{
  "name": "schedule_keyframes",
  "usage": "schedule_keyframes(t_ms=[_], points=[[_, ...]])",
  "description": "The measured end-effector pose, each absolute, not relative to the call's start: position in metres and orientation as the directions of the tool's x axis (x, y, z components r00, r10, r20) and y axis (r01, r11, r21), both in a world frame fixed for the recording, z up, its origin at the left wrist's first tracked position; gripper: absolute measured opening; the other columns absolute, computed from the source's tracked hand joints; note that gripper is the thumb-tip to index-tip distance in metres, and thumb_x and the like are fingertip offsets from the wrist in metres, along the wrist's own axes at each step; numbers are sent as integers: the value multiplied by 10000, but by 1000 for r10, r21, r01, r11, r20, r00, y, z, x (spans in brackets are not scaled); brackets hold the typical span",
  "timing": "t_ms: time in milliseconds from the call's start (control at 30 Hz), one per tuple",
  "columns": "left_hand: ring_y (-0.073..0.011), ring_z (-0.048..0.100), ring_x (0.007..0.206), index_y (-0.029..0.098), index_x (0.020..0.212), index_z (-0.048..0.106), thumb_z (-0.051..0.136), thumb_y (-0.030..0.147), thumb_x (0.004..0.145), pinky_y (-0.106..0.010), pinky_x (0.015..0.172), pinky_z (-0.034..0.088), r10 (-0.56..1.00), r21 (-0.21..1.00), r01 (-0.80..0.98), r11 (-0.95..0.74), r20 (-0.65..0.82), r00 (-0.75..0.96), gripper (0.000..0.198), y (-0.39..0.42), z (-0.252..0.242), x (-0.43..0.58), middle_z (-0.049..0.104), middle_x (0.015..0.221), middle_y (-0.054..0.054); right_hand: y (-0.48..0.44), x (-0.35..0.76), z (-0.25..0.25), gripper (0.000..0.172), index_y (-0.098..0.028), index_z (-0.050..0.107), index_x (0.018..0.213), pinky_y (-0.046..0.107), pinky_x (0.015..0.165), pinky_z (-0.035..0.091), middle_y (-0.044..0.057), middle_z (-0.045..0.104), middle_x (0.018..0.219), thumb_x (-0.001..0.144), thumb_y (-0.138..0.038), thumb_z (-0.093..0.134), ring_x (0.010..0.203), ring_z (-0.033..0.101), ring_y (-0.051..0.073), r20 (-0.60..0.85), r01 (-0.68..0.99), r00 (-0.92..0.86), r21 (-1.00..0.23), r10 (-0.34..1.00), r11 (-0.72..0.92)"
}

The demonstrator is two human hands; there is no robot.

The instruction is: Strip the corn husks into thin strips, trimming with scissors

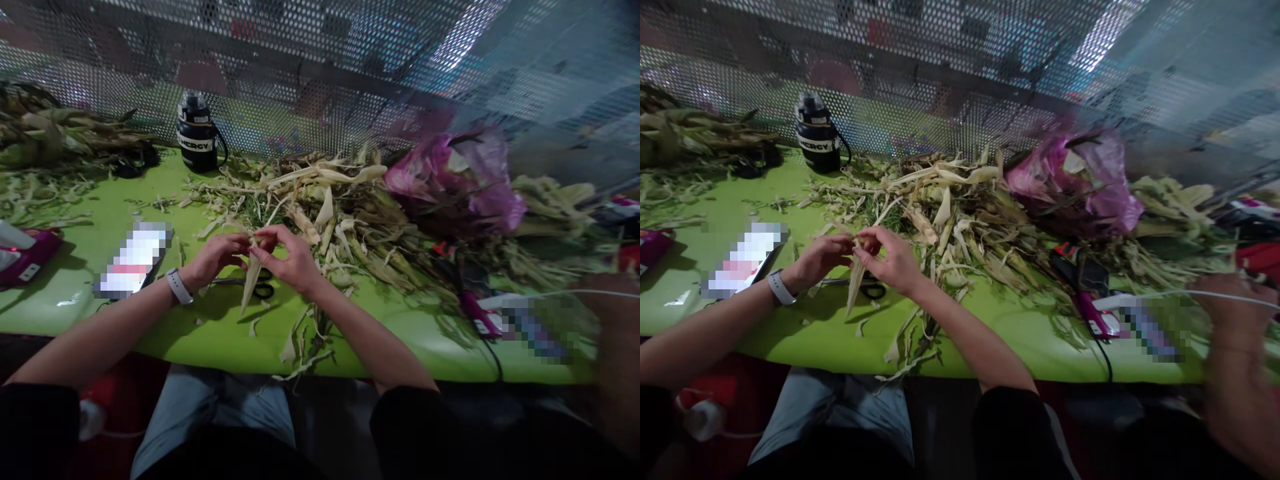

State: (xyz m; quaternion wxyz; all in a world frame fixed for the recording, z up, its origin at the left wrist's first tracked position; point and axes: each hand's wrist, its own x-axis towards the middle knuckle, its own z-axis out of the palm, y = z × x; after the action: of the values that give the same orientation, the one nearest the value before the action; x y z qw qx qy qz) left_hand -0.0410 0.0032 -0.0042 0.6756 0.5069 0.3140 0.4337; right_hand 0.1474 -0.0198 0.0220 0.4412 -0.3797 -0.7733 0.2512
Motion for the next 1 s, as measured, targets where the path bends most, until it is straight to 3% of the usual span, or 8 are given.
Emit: schedule_keyframes(t_ms=[167, 233, 300, 433, 567, 667, 833, 1000], points=[[-150, 637, 733, 122, 877, 728, 753, 419, 761, -246, 667, 511, 914, 993, -108, 50, -2, 406, 320, 3, -5, -40, 714, 831, -69, -20, 148, 17, 505, -204, 468, 1305, 340, 819, 520, 61, 711, 1025, 822, -252, 607, 849, 652, 181, 389, 319, -402, -789, 829, 525], [-157, 650, 735, 121, 875, 721, 717, 463, 792, -258, 688, 519, 915, 991, -124, 50, 4, 404, 352, 3, -4, -39, 725, 838, -77, -20, 149, 17, 531, -215, 438, 1338, 346, 831, 523, 70, 702, 1096, 822, -206, 561, 879, 656, 183, 378, 301, -386, -810, 841, 502], [-169, 668, 760, 121, 870, 710, 663, 493, 832, -277, 709, 534, 910, 982, -166, 86, -9, 414, 376, 4, 0, -39, 729, 854, -86, -18, 151, 18, 438, -213, 489, 1270, 340, 821, 526, 67, 701, 1059, 833, -195, 525, 869, 653, 179, 415, 299, -300, -814, 859, 498], [-156, 668, 708, 113, 850, 694, 626, 513, 855, -250, 623, 525, 914, 980, -142, 138, -71, 400, 406, 2, 7, -39, 716, 795, -82, -11, 152, 17, 127, -192, 608, 922, 329, 797, 511, 67, 663, 917, 854, -283, 553, 843, 622, 183, 478, 436, -217, -732, 851, 523], [-134, 642, 655, 118, 812, 681, 616, 528, 854, -209, 522, 486, 902, 986, -116, 116, -56, 427, 417, 2, 8, -39, 705, 779, -73, -7, 150, 10, 252, -199, 591, 897, 301, 703, 490, 50, 663, 883, 867, -450, 588, 772, 616, 171, 294, 485, -296, -774, 909, 408], [-92, 579, 553, 125, 779, 667, 618, 556, 842, -180, 461, 430, 908, 991, -98, 93, -44, 418, 438, 4, 6, -39, 682, 716, -51, -8, 148, 7, 286, -211, 556, 878, 265, 578, 423, -7, 616, 700, 903, -495, 533, 591, 551, 133, 179, 459, -326, -828, 928, 321], [-60, 527, 484, 119, 672, 633, 659, 563, 807, -165, 454, 393, 920, 990, -84, 118, -77, 384, 465, 8, 4, -39, 631, 601, -24, -11, 147, 12, 297, -201, 518, 774, 250, 558, 338, -29, 523, 647, 918, -461, 513, 577, 451, 111, 203, 459, -385, -804, 900, 378], [-50, 510, 491, 141, 777, 645, 702, 503, 797, -150, 412, 318, 925, 984, -105, 147, -99, 366, 367, 12, 6, -44, 670, 699, -20, -8, 150, 13, 327, -195, 542, 798, 244, 521, 306, -35, 517, 629, 892, -508, 543, 541, 407, 102, 156, 382, -365, -874, 918, 301]])
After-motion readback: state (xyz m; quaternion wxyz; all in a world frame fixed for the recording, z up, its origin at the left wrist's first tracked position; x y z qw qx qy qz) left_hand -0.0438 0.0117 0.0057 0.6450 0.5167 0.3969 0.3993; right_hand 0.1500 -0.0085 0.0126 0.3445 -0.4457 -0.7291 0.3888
